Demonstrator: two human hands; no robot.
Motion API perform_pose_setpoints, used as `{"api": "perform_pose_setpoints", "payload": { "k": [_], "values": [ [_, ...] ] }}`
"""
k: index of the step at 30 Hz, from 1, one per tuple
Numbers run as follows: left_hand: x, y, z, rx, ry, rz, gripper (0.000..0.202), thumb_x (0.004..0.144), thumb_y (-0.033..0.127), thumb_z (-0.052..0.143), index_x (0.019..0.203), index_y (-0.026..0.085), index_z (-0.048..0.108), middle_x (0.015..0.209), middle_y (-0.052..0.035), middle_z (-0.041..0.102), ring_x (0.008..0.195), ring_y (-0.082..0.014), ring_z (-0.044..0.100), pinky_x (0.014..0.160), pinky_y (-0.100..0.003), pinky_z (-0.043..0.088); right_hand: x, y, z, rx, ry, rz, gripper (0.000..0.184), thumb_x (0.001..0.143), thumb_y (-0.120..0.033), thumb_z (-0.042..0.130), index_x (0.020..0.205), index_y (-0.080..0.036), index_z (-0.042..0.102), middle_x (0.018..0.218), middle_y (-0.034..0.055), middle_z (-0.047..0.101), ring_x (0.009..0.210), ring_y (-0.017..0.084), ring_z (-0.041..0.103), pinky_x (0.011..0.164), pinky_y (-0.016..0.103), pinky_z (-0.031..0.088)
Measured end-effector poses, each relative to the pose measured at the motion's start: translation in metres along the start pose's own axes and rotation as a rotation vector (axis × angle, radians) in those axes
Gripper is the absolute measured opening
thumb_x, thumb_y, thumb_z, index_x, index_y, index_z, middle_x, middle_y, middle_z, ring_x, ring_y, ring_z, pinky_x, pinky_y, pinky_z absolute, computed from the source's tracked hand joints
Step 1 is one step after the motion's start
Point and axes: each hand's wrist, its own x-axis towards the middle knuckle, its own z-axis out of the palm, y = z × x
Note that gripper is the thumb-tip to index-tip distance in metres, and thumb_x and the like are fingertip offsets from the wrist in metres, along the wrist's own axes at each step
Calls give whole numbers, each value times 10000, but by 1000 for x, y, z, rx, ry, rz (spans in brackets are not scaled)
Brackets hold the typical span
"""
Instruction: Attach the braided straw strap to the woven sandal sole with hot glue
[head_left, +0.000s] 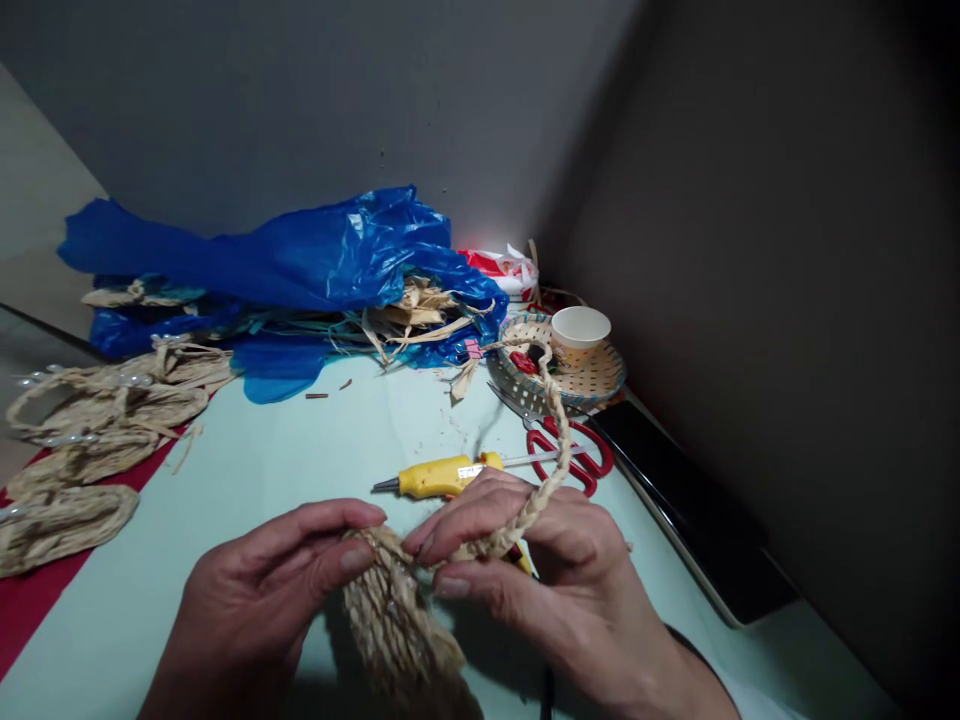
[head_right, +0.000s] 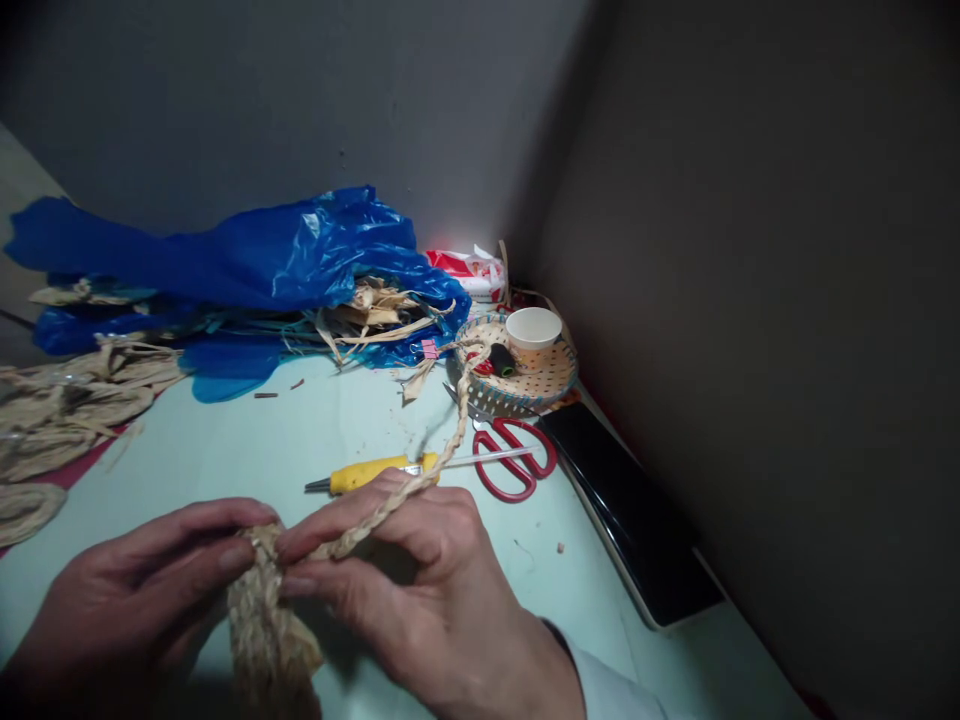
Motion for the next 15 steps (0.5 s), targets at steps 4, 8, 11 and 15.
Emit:
{"api": "perform_pose_setpoints", "payload": {
  "k": [4, 8, 11, 15],
  "values": [
    [1, 0, 0, -17, -22, -89, 168, 572, 412, 863, 654, 280, 798, 622, -4, 789, 639, -244, 776, 581, -264, 625, 0, 5, 0, -141, 20, -145, 94, 915, -208, 774, 952, -129, 809, 865, 97, 833, 820, 202, 762, 823, 333, 581],
    [2, -1, -1, -6, -32, -93, 184, 591, 434, 858, 675, 278, 805, 656, -18, 806, 638, -235, 774, 599, -265, 629, -2, 4, 0, -229, -4, -180, 67, 930, -209, 756, 969, -167, 792, 858, 70, 831, 800, 200, 754, 831, 350, 579],
    [2, -2, -1, 4, -35, -69, 183, 608, 436, 847, 681, 272, 808, 678, -29, 815, 657, -241, 779, 621, -272, 635, -3, 0, -1, -241, -51, -170, 62, 929, -152, 741, 939, -110, 785, 855, 99, 820, 810, 209, 738, 832, 360, 568],
    [1, -1, 1, 26, -24, -51, 146, 635, 406, 829, 698, 276, 816, 680, -26, 817, 646, -231, 776, 607, -255, 628, -3, -3, -2, -278, -97, -170, 76, 907, -63, 721, 951, -64, 783, 894, 114, 814, 842, 213, 712, 846, 362, 542]
  ]
}}
